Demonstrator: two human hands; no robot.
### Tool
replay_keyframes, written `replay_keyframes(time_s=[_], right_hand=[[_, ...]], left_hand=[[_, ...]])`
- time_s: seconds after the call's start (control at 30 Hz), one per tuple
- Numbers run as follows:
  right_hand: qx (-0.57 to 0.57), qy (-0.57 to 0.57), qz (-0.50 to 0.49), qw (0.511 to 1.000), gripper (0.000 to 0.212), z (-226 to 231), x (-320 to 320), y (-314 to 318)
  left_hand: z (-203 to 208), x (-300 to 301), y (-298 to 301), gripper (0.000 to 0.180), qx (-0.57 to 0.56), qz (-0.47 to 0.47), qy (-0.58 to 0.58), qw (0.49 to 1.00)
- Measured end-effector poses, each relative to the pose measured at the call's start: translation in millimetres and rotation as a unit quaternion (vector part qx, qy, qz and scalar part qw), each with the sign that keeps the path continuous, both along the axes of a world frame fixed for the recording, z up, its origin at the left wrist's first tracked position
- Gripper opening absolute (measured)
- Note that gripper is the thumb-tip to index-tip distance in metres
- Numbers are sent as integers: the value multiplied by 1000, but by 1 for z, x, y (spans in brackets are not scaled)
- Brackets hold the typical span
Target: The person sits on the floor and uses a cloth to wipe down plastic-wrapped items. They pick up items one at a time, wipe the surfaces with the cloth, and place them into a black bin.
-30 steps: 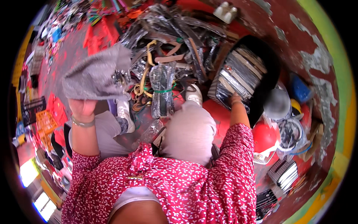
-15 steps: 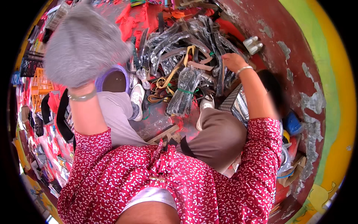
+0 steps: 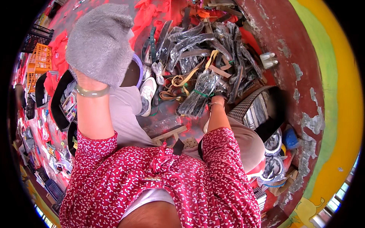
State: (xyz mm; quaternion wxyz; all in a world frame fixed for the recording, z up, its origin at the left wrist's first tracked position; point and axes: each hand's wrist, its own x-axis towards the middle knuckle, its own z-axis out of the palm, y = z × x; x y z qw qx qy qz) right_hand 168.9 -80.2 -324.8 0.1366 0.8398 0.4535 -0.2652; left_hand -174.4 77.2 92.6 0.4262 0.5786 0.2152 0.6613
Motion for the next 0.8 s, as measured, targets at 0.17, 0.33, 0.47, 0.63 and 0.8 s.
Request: replay_keyframes(time_s=[0.17, 0.33, 0.47, 0.63, 0.8], right_hand=[[183, 428, -567, 680, 10, -16, -29, -34], [79, 444, -468, 760, 17, -39, -24, -30], [163, 483, -448, 735, 26, -10, -55, -24], [244, 444, -429, 748, 31, -32, -67, -21], [283, 579, -543, 538, 31, -4, -96, -12]], left_hand=[[-6, -9, -7, 29, 74, 92, 297, 948], [-12, -15, -5, 34, 227, 215, 540, 781], [-12, -12, -7, 32, 288, 251, 549, 743], [-1, 1, -8, 31, 308, 279, 596, 687], [-3, 8, -9, 27, 164, 94, 425, 885]])
